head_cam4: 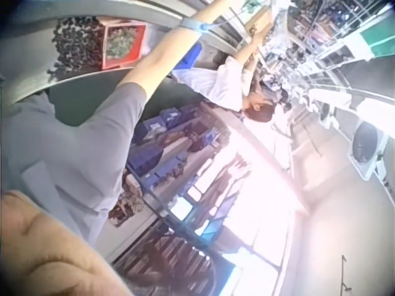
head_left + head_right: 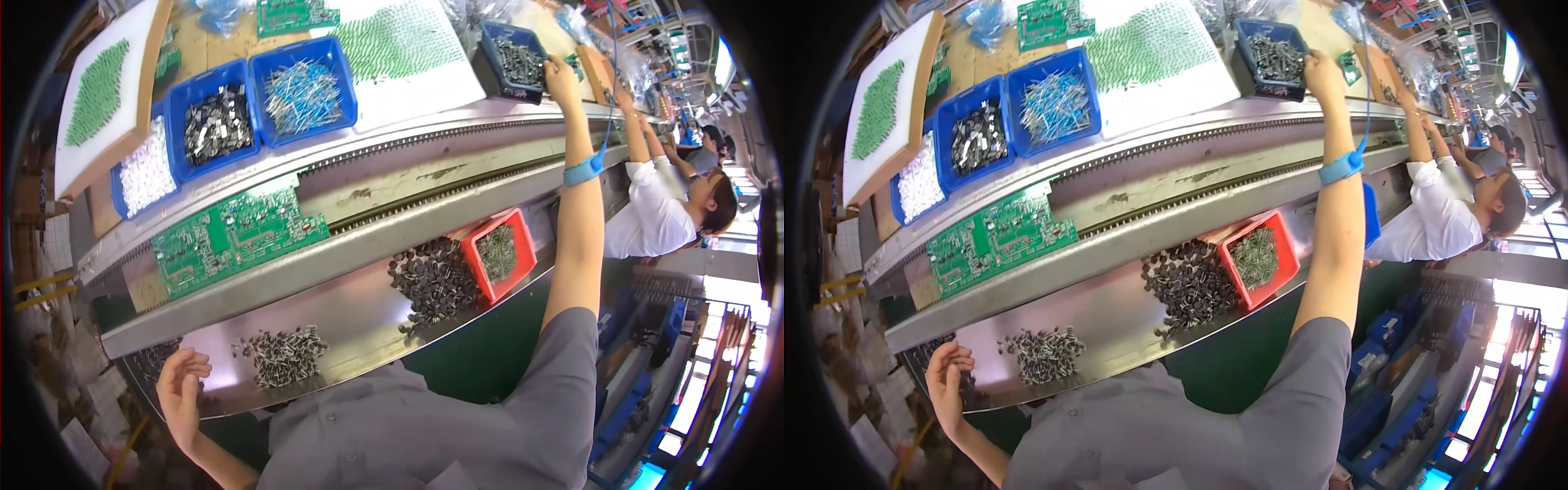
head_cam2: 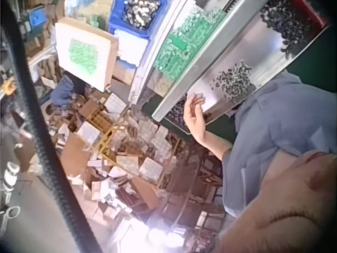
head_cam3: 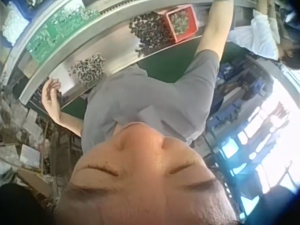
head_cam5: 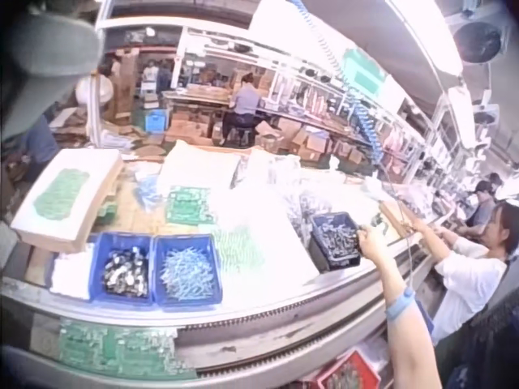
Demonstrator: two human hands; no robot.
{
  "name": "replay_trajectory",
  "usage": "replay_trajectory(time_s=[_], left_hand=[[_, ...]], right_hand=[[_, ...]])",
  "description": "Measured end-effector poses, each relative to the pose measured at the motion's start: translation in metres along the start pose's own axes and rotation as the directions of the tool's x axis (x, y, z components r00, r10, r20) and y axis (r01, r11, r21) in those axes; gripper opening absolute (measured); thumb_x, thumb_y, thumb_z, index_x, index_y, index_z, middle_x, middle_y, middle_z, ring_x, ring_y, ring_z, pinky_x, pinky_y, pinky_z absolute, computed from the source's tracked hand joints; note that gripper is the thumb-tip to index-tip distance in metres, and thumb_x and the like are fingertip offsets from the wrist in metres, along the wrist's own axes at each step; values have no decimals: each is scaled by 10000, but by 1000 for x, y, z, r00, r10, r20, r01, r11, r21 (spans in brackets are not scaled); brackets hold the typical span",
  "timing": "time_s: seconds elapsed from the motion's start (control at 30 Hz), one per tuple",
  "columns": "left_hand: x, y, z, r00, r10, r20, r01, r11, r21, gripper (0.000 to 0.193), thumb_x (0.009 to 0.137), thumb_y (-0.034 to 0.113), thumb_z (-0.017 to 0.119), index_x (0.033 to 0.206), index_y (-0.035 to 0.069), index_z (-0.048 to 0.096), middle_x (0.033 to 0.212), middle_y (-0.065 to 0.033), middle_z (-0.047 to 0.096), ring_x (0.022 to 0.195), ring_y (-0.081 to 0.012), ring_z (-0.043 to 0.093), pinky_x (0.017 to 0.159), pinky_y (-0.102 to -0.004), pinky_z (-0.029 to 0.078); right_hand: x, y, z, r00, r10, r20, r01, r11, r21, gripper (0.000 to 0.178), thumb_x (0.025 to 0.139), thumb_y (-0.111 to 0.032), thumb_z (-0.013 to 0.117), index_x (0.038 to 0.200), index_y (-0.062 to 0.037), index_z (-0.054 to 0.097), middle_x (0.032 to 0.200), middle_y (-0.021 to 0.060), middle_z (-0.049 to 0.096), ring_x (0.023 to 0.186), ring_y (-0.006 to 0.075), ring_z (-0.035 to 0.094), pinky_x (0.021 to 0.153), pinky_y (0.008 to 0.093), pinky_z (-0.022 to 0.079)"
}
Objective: The person assembles circuit boards on an assembly line by picking electronic components from bins and inserting them into the boards by hand, moving the boards along the conveyor track, and rearranging the component bins.
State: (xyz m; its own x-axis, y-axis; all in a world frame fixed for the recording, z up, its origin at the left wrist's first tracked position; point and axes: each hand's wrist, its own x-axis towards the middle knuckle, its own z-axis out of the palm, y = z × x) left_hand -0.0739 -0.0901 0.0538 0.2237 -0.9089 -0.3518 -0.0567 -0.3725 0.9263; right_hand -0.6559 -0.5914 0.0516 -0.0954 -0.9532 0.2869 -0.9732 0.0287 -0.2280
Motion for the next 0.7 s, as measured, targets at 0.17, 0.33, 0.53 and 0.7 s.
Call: replay_trajectory(time_s=[0.17,0.33,0.53,0.7], left_hand=[[-11,-4,-9,999,30,-40,-30,1000,-1,298,891,10,487,1177,-66,524,1004,-132,609,865,-165,584,804,-289,483],[-19,-5,-14,997,11,-76,-11,1000,1,290,894,23,514,1171,-62,532,1012,-126,621,892,-170,595,839,-294,482],[-14,-14,-17,999,39,-34,-40,998,-39,306,874,-72,467,1171,-52,540,1019,-135,635,887,-165,613,819,-281,492],[-40,-24,-40,991,27,-133,-30,999,-21,272,905,-21,498,1172,-45,548,1023,-121,638,914,-161,618,836,-286,492]], right_hand=[[-23,-25,-43,976,-112,-189,113,994,-4,426,917,-366,528,1194,-49,594,1039,243,647,977,393,619,865,432,472],[-114,-70,-69,953,-180,-243,250,921,300,354,937,-234,581,1231,-38,572,1023,150,666,882,180,634,788,293,490],[-257,-99,-104,972,-153,-176,210,903,375,207,940,-65,553,1116,26,615,1030,97,659,904,146,606,839,268,464],[-338,-141,-89,948,-302,101,228,865,448,112,860,41,579,964,44,618,888,144,650,830,224,623,787,294,469]])
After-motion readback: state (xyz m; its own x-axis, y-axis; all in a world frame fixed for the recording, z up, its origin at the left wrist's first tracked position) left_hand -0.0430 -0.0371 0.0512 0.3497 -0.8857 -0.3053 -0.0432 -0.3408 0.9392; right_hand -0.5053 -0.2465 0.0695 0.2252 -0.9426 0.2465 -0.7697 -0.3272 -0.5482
